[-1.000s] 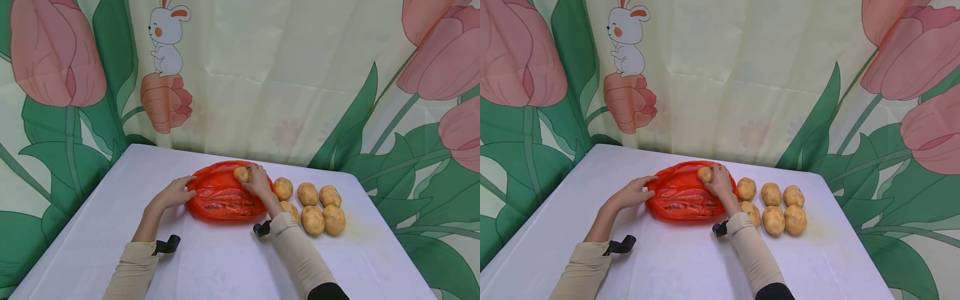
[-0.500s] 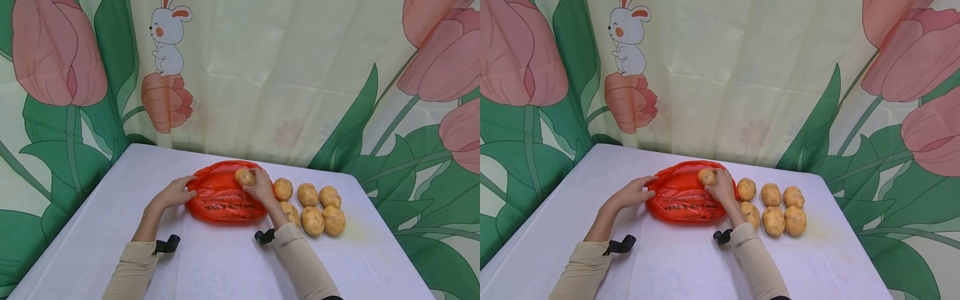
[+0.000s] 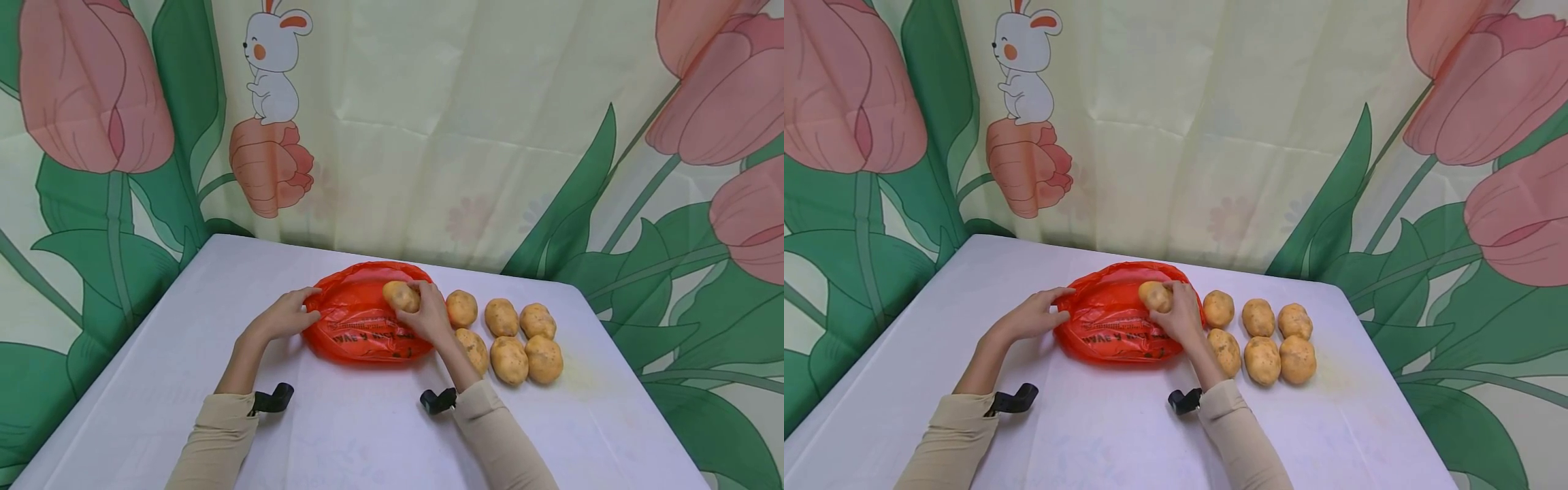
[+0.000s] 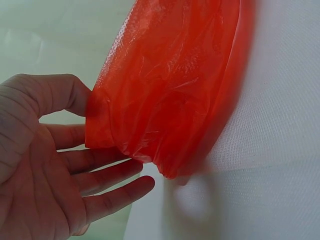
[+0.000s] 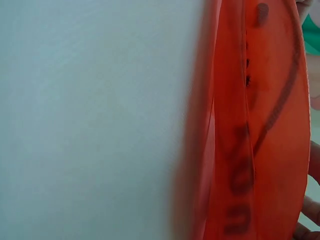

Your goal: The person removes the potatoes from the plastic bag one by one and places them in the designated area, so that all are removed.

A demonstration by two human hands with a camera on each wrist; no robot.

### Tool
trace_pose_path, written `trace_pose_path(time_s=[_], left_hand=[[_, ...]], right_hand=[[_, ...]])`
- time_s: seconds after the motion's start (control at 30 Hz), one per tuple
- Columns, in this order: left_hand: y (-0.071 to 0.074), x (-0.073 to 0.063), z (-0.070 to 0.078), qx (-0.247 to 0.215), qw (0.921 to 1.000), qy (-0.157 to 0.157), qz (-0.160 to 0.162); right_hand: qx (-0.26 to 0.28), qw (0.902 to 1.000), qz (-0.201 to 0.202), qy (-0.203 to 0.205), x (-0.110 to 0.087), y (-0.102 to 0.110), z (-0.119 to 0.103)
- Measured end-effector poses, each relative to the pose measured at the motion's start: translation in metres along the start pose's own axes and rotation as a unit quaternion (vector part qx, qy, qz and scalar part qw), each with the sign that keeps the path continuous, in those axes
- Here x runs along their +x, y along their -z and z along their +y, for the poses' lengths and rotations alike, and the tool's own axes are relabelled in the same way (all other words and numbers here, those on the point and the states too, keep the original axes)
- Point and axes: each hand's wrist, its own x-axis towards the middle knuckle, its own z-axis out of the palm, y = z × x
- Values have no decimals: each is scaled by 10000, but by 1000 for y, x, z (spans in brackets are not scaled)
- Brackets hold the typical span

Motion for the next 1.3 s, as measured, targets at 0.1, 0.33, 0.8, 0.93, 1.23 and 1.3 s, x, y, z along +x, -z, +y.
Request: trace_pose_path(time_s=[0.1, 0.33, 0.8, 0.93, 1.23, 1.3], left_hand=[[0, 0, 1, 8, 10000, -27, -9], [-1, -1, 2, 12, 10000, -45, -14], [-2, -1, 1, -11, 10000, 46, -3], [-2, 0, 1, -21, 10000, 46, -4], [-4, 1, 0, 5, 10000, 83, -21], [-4, 1, 0, 3, 9999, 96, -32]], right_hand=[[52, 10000, -16, 4, -4, 2, -1], [65, 9999, 16, 147, -13, 6, -3], [176, 9991, 104, 361, -32, 19, -12], [251, 9988, 133, 391, -38, 24, -13], [325, 9984, 269, 381, -48, 33, -11], [369, 9980, 348, 371, -50, 35, -9]])
